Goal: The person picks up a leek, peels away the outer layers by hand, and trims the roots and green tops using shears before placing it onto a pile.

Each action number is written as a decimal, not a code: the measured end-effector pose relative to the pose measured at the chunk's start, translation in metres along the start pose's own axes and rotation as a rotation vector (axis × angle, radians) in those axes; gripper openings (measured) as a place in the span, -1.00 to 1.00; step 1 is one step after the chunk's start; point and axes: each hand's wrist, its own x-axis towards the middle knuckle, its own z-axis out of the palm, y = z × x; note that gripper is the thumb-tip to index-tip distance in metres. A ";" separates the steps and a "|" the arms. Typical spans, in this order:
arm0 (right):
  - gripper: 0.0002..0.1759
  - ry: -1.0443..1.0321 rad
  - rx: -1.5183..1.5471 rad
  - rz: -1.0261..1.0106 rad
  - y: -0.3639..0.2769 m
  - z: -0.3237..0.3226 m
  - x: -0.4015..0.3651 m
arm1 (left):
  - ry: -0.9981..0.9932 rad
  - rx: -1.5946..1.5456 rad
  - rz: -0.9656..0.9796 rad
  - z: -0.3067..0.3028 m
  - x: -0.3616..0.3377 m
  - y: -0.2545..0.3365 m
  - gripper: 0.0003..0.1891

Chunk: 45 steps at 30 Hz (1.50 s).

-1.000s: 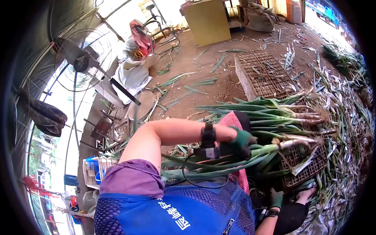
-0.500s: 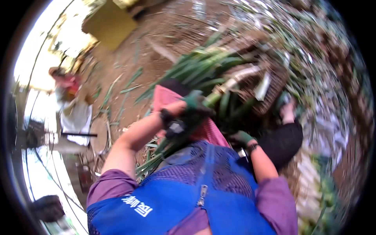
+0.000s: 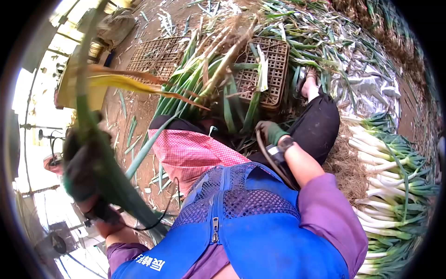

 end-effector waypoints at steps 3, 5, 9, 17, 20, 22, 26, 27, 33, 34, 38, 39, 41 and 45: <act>-0.85 0.289 0.916 0.089 -0.076 -0.036 -0.046 | 0.209 0.020 0.111 -0.012 -0.010 0.029 -0.33; -0.60 0.382 1.223 0.031 -0.117 -0.061 -0.075 | 0.164 0.073 0.134 -0.017 -0.011 0.042 -0.29; -0.36 0.400 0.744 -0.218 -0.220 -0.037 -0.133 | 0.093 0.129 0.121 0.010 0.023 0.001 -0.60; -0.58 0.504 0.558 0.052 -0.199 0.036 -0.107 | -0.515 0.280 -0.327 0.170 0.124 -0.200 -0.63; -0.62 0.352 0.275 0.222 -0.123 0.045 -0.087 | -0.707 0.323 -0.385 0.188 0.141 -0.278 -0.56; -0.61 0.250 -0.035 0.289 -0.109 0.047 -0.087 | -0.718 0.308 -0.429 0.187 0.143 -0.287 -0.57; -0.48 0.323 -0.497 0.338 -0.115 0.050 -0.087 | -0.856 0.262 -0.157 0.164 0.153 -0.312 -0.59; -0.43 0.391 -0.562 0.341 -0.121 0.043 -0.076 | -0.776 0.112 -0.554 0.167 0.150 -0.280 -0.60; 0.10 0.921 -1.122 0.324 -0.101 0.024 0.017 | -0.723 0.197 -0.382 0.183 0.158 -0.286 -0.64; 0.14 0.894 -1.141 0.417 -0.093 0.022 0.030 | -0.696 0.178 -0.482 0.185 0.152 -0.273 -0.63; 0.07 0.832 -1.011 0.564 -0.085 0.008 0.045 | -0.741 0.148 -0.418 0.175 0.141 -0.272 -0.57; 0.06 0.804 -0.886 0.563 -0.094 0.002 0.038 | -0.704 0.159 -0.363 0.170 0.135 -0.260 -0.57; 0.05 0.741 -0.640 0.563 -0.108 -0.009 0.020 | -0.637 0.176 -0.258 0.162 0.122 -0.229 -0.56; -0.44 0.586 0.066 0.392 -0.142 -0.022 -0.027 | -0.520 0.402 -0.170 0.183 0.142 -0.244 -0.67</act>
